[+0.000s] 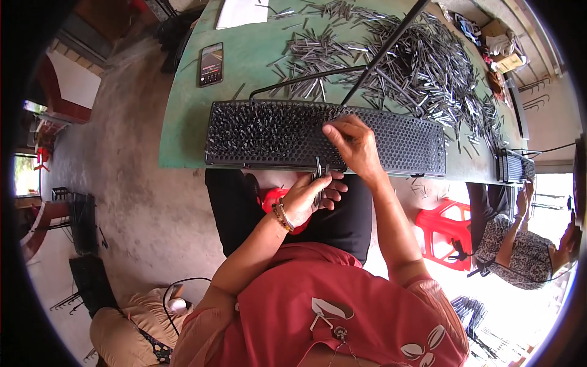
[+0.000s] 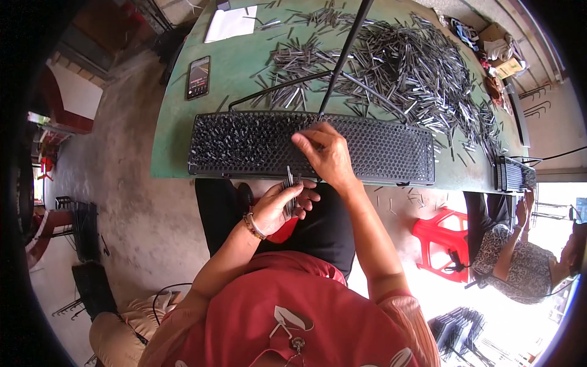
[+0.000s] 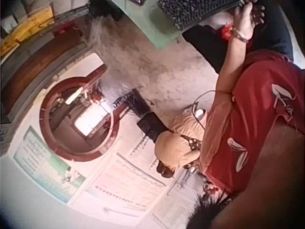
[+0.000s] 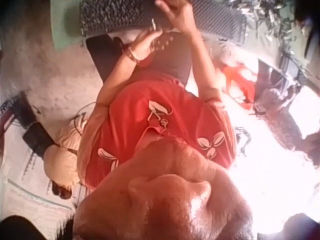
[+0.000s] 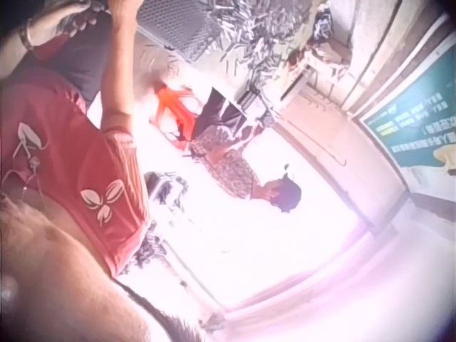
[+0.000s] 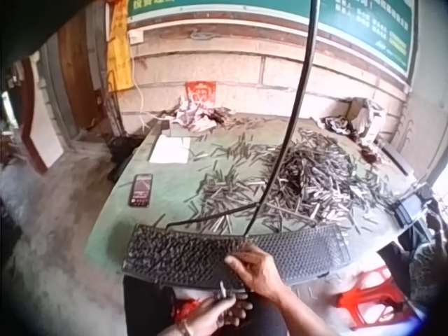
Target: Assembling metal frames by manually inserting thin metal pins into a mesh frame.
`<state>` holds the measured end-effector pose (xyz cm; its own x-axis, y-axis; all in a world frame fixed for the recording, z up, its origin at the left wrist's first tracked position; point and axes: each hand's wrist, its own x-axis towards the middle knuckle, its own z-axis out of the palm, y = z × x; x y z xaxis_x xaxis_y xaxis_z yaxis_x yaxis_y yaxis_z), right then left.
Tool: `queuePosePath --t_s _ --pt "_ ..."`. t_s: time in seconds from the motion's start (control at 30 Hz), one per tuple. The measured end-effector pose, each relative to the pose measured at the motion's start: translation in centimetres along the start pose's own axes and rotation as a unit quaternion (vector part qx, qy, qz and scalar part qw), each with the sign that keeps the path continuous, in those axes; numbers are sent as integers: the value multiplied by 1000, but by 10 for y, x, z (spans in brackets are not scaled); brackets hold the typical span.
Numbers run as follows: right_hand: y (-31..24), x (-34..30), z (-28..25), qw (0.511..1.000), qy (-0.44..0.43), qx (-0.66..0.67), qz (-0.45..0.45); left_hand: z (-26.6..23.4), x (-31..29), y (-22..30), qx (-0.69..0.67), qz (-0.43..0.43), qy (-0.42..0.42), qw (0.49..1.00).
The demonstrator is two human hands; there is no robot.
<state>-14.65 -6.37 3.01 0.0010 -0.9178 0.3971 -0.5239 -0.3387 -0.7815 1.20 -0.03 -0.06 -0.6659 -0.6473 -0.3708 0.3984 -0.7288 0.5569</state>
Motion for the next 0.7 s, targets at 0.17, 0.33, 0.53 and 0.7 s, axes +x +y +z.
queuePosePath --t_s 0.17,0.33,0.53,0.7 --pt "-18 -6 -18 920 -272 159 233 6 1 3 6 23 -7 1000" --pt "-11 -9 -15 930 -195 210 231 0 1 -2 38 -26 -27 999" --pt "-3 12 4 990 47 103 78 -8 7 -6 -20 -16 -2 1000" --pt "17 16 22 994 99 25 -39 -20 13 -13 -66 -7 21 998"
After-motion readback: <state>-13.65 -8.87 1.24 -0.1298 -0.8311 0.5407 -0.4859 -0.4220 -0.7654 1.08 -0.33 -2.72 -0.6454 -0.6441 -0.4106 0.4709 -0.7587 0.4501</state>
